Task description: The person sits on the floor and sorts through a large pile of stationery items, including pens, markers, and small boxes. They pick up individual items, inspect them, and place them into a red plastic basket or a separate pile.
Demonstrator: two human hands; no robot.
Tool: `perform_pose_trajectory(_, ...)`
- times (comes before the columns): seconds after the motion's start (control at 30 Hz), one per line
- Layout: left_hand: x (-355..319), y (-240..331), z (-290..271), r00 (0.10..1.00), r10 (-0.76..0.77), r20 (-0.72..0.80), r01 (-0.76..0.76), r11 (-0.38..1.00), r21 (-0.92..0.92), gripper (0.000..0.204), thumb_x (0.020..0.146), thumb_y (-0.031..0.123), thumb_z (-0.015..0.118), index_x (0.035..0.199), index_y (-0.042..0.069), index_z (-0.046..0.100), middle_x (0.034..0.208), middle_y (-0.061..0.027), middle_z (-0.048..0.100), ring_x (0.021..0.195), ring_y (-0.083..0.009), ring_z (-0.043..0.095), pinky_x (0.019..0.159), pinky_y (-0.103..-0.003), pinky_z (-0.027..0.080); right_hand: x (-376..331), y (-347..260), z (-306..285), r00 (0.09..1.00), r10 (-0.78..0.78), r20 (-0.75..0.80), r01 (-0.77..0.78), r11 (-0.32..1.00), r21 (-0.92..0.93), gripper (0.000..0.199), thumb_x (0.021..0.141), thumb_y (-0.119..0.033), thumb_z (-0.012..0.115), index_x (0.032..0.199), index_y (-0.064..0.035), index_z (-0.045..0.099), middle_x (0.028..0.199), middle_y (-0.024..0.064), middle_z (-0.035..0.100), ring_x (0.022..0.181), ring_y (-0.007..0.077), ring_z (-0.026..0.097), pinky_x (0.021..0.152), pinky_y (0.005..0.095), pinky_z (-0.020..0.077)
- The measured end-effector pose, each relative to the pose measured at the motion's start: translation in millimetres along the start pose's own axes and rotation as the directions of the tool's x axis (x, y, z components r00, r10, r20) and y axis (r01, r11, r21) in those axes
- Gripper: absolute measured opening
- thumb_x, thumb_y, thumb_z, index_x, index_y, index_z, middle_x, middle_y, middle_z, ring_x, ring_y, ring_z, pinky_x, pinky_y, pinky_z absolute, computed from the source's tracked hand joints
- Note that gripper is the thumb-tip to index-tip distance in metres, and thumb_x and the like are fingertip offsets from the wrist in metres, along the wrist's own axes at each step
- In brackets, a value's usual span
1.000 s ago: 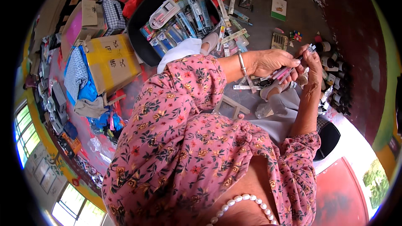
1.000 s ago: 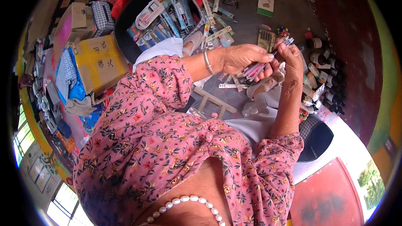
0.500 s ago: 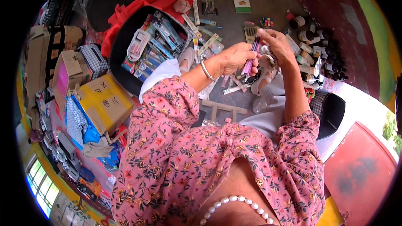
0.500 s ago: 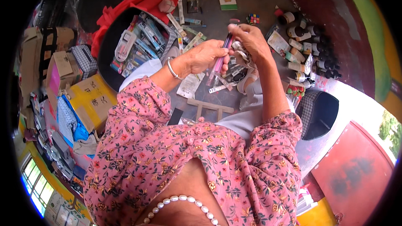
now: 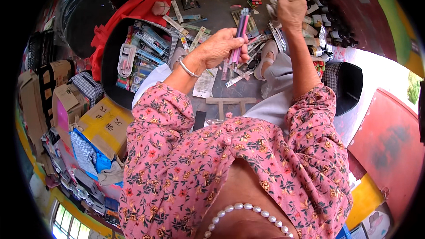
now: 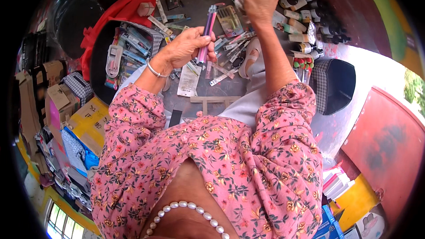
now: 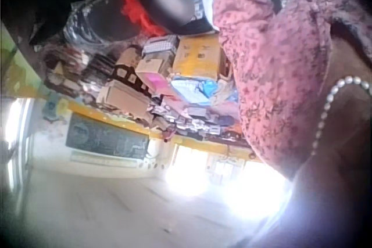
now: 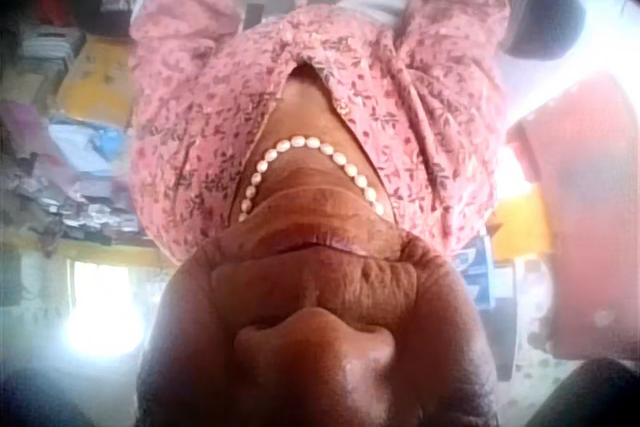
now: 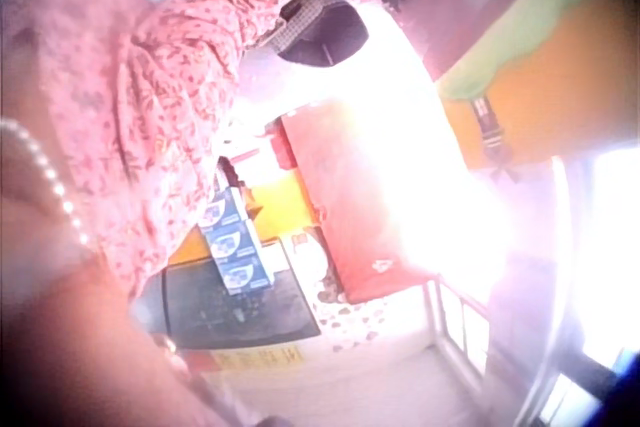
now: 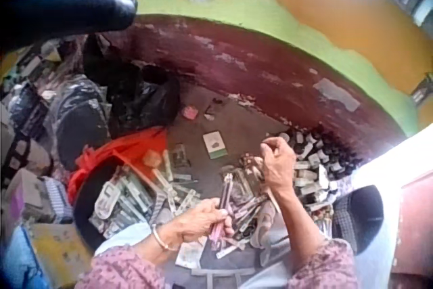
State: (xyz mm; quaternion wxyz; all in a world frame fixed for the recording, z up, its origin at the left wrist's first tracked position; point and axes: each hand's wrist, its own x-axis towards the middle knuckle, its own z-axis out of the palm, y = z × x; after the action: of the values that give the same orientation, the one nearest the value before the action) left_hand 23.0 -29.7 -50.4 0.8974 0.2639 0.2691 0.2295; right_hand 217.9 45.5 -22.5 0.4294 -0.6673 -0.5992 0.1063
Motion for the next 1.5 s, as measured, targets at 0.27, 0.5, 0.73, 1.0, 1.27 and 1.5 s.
perform_pose_trajectory(0.27,-1,6,-1,1.0,0.016,-0.002,-0.016,0.999,-0.029,0.017,0.086,0.013,0.046,0.095,0.0,0.043,0.08,-0.0091,0.056,0.072,-0.018,0.059,0.068,-0.032,0.052,-12,-30,-3,0.654,0.313,0.688,-0.594,0.777,0.211,0.037,0.085,-0.035,0.047,0.097,-0.0023,0.059,0.078,0.0038,0.057,0.069,0.0075,0.048,0.064,0.0192,0.0395)
perform_pose_trajectory(0.5,0,6,-1,1.0,0.019,-0.01,-0.019,1.0,0.014,0.02,0.085,0.015,0.048,0.096,-0.001,0.043,0.077,-0.0095,0.057,0.07,-0.0185,0.06,0.066,-0.029,0.052,-15,-25,1,0.566,0.094,0.819,-0.475,0.849,0.231,0.032,0.079,-0.024,0.056,0.102,-0.0008,0.057,0.086,0.0073,0.059,0.078,0.0102,0.054,0.069,0.0224,0.0432)
perform_pose_trajectory(0.73,-1,5,-11,0.998,0.054,0.02,-0.055,0.998,0.011,0.02,0.086,0.02,0.048,0.092,0.0,0.046,0.078,-0.0111,0.059,0.07,-0.0194,0.061,0.061,-0.025,0.052,-22,-22,17,0.456,0.013,0.89,-0.462,0.858,0.224,0.031,0.073,-0.012,0.062,0.102,-0.0042,0.057,0.084,0.0082,0.061,0.077,0.014,0.058,0.071,0.0255,0.0465)
perform_pose_trajectory(1.0,-2,18,-16,0.986,0.102,-0.131,-0.083,0.987,0.139,0.017,0.088,0.014,0.043,0.092,0.0,0.05,0.073,-0.0107,0.06,0.062,-0.0168,0.061,0.054,-0.024,0.051,-31,-45,11,0.501,0.266,0.824,-0.582,0.808,0.093,0.016,0.072,-0.016,0.063,0.07,-0.0007,0.06,0.061,0.0026,0.055,0.053,0.0085,0.049,0.048,0.0226,0.0387)
perform_pose_trajectory(1.27,-9,26,-10,0.987,0.099,-0.127,-0.089,0.993,0.082,0.02,0.088,0.015,0.041,0.092,-0.002,0.05,0.074,-0.0116,0.059,0.064,-0.0184,0.06,0.056,-0.025,0.051,-31,-39,16,0.47,0.244,0.848,-0.67,0.724,0.163,0.01,0.072,-0.01,0.06,0.068,-0.0015,0.059,0.06,0.0039,0.056,0.05,0.0092,0.05,0.046,0.0221,0.0389)
perform_pose_trajectory(1.5,-3,25,-29,0.949,0.121,-0.291,-0.117,0.993,0.029,0.02,0.088,0.012,0.036,0.092,-0.004,0.048,0.079,-0.0167,0.058,0.075,-0.0276,0.06,0.066,-0.035,0.051,-23,-43,4,0.529,0.239,0.815,-0.722,0.632,0.283,0.006,0.07,-0.005,0.054,0.069,-0.0007,0.058,0.062,0.0069,0.058,0.055,0.0122,0.054,0.051,0.0214,0.0428)
